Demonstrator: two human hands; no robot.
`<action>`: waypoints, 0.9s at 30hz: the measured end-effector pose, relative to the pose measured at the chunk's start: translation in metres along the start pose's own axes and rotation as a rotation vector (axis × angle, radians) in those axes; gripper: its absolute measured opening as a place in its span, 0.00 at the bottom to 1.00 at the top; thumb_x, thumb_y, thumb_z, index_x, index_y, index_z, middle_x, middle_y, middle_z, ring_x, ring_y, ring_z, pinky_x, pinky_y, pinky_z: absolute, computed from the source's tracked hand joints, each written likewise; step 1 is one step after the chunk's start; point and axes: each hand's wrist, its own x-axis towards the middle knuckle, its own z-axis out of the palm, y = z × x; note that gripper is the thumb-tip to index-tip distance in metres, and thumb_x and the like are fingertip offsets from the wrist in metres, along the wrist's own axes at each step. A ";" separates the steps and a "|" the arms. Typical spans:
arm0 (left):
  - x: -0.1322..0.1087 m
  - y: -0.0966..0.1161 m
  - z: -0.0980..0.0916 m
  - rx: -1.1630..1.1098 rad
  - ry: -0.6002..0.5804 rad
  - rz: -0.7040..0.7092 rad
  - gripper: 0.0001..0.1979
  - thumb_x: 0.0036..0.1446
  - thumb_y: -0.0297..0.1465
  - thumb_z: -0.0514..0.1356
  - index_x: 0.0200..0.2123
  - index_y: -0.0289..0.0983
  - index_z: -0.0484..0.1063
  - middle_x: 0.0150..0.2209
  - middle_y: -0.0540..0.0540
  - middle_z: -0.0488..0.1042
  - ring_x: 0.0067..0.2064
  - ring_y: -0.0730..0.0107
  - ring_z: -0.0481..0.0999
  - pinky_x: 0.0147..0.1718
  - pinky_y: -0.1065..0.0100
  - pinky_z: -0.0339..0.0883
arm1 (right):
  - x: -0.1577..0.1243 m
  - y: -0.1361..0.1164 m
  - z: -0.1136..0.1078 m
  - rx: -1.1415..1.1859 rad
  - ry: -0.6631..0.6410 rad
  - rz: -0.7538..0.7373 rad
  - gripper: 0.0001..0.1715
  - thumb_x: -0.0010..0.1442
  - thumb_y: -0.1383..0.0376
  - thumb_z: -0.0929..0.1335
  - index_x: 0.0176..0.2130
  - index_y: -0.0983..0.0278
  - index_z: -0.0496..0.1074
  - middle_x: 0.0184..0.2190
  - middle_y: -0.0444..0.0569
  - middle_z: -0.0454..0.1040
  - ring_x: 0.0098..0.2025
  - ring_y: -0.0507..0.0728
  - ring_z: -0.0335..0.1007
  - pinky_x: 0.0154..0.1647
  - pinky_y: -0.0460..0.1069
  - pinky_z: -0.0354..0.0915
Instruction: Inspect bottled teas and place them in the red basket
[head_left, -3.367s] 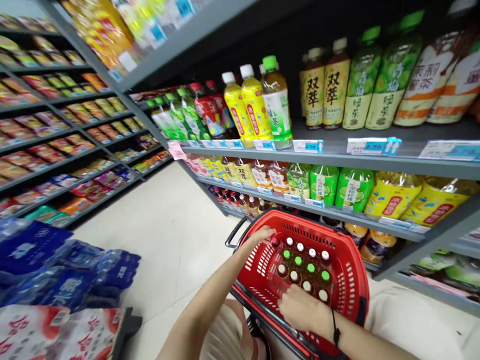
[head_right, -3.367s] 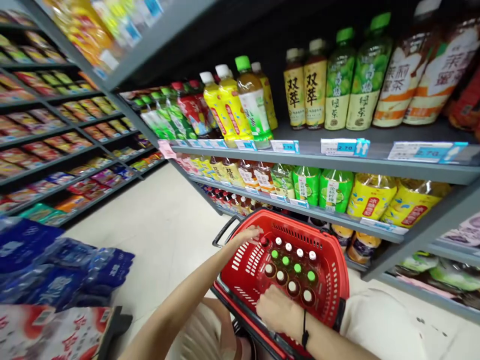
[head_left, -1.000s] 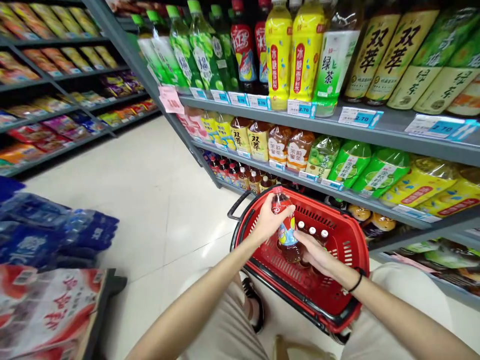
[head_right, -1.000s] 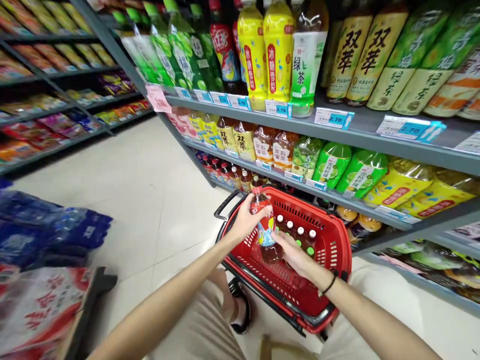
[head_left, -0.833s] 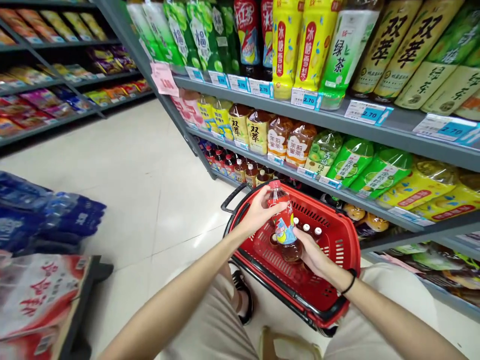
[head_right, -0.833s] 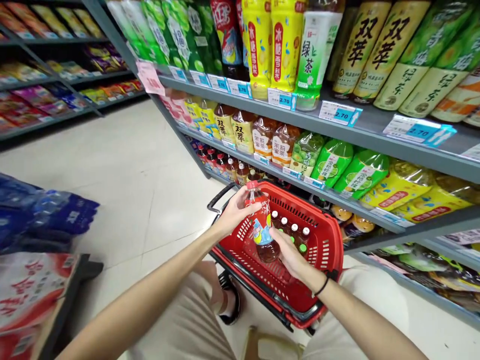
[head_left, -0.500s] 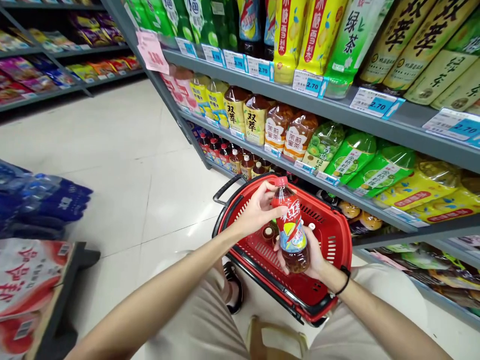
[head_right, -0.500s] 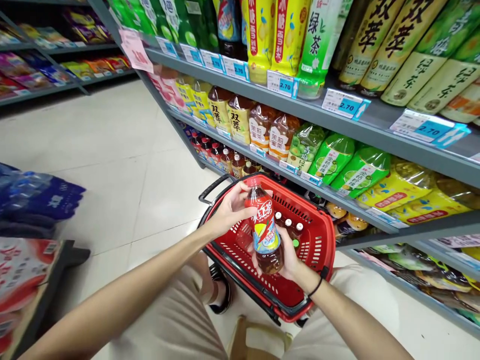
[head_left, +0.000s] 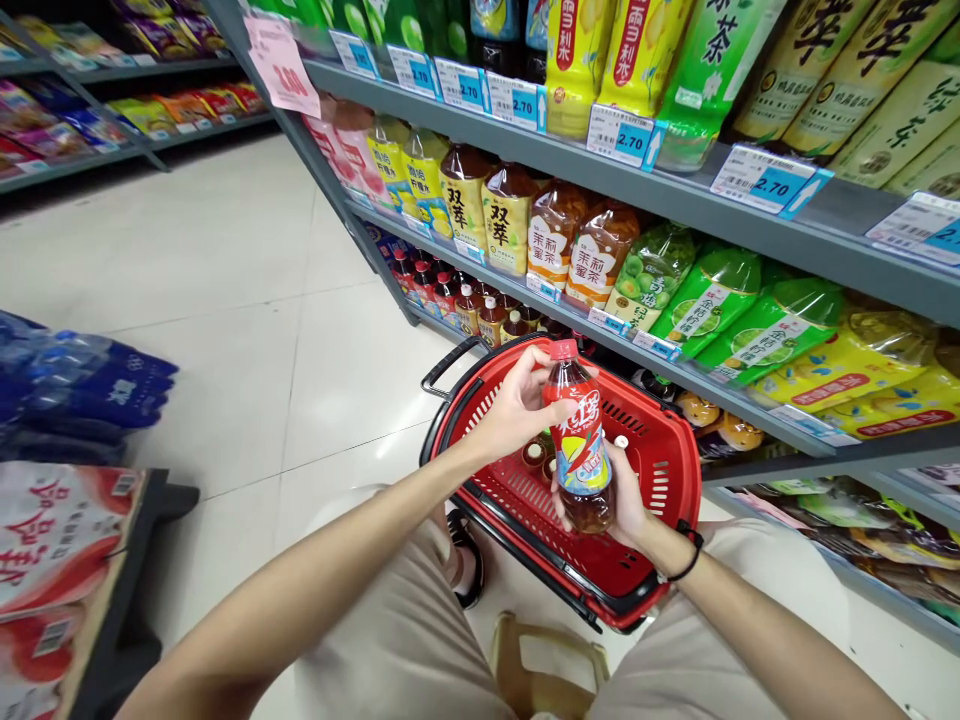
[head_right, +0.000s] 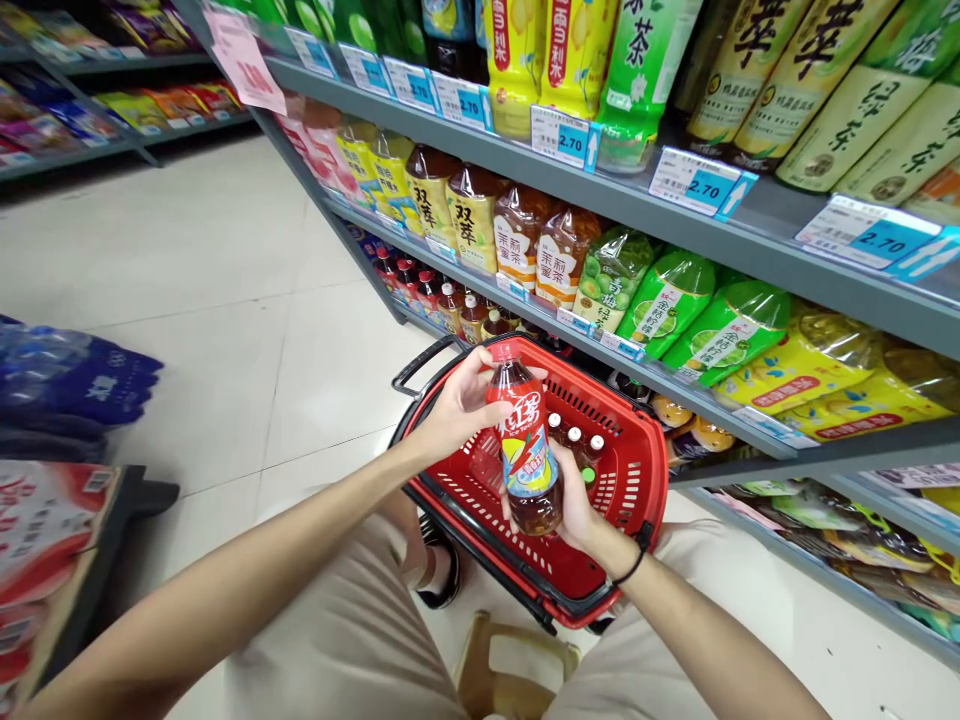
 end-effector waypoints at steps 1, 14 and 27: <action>0.000 0.000 -0.001 -0.005 -0.008 0.002 0.29 0.56 0.37 0.76 0.43 0.42 0.56 0.53 0.39 0.81 0.55 0.55 0.82 0.47 0.62 0.77 | 0.000 0.000 0.001 0.004 0.022 -0.008 0.49 0.60 0.29 0.63 0.41 0.71 0.78 0.25 0.56 0.78 0.27 0.61 0.76 0.26 0.51 0.73; 0.003 0.007 0.005 -0.187 0.350 -0.090 0.23 0.52 0.40 0.77 0.41 0.37 0.71 0.48 0.39 0.84 0.49 0.54 0.85 0.45 0.61 0.79 | -0.001 -0.004 0.002 -0.021 0.085 -0.107 0.40 0.62 0.35 0.67 0.43 0.68 0.78 0.28 0.55 0.79 0.27 0.58 0.73 0.22 0.48 0.66; 0.019 0.018 -0.016 -0.404 0.469 -0.143 0.17 0.60 0.41 0.68 0.46 0.36 0.78 0.57 0.38 0.81 0.62 0.51 0.78 0.62 0.52 0.72 | -0.008 -0.012 0.011 -0.044 -0.073 -0.228 0.19 0.70 0.52 0.69 0.49 0.64 0.75 0.45 0.57 0.80 0.36 0.59 0.75 0.36 0.54 0.71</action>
